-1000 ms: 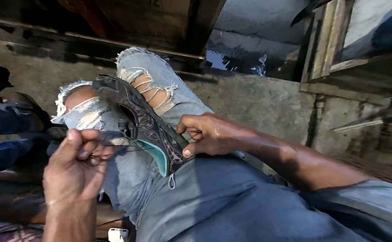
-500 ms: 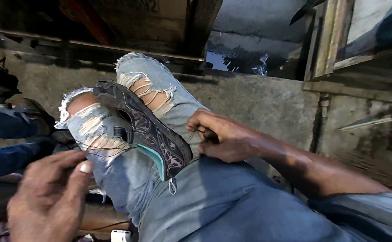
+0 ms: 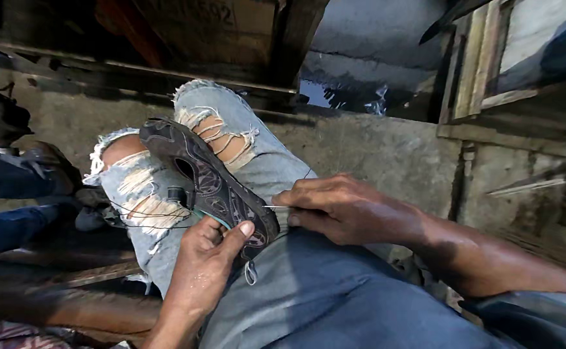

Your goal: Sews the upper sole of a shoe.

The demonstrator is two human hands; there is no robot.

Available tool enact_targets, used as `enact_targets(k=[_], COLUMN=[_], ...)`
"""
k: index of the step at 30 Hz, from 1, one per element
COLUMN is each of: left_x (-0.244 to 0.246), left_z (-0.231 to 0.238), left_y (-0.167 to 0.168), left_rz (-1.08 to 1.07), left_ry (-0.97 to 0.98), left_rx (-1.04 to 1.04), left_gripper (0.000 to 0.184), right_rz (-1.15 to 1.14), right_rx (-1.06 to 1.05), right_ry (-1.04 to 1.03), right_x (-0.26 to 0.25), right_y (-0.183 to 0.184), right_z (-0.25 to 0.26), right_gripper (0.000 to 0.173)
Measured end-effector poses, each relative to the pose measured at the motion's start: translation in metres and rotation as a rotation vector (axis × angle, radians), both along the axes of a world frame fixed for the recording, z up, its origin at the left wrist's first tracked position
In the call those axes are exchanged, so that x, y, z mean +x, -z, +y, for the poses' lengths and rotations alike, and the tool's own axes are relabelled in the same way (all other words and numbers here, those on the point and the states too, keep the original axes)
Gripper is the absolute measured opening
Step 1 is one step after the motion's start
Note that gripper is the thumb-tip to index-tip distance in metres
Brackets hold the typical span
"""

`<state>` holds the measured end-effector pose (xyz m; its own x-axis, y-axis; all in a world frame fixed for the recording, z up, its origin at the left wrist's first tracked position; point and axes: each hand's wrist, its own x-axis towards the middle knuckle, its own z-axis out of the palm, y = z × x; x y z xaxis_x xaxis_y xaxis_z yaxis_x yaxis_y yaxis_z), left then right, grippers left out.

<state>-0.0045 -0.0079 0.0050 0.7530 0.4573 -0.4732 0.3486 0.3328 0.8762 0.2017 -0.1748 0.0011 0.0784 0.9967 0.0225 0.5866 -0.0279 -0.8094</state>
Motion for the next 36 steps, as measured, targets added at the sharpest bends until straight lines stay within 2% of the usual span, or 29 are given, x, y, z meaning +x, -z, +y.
enact_targets(k=[21, 28, 36], left_x=[-0.008, -0.005, -0.007], left_z=[0.002, -0.001, 0.002], left_y=[0.01, 0.01, 0.019], left_rz=[-0.04, -0.009, -0.03], left_ry=[-0.006, 0.031, 0.067], left_rx=[-0.063, -0.003, -0.012], left_gripper=[0.011, 0.011, 0.012], right_rz=[-0.191, -0.342, -0.338], right_rx=[-0.047, -0.153, -0.105], right_ry=[-0.168, -0.293, -0.391], right_x=[0.005, 0.011, 0.014], right_y=[-0.011, -0.025, -0.012], right_z=[0.022, 0.038, 0.05], right_gripper=[0.024, 0.018, 0.013])
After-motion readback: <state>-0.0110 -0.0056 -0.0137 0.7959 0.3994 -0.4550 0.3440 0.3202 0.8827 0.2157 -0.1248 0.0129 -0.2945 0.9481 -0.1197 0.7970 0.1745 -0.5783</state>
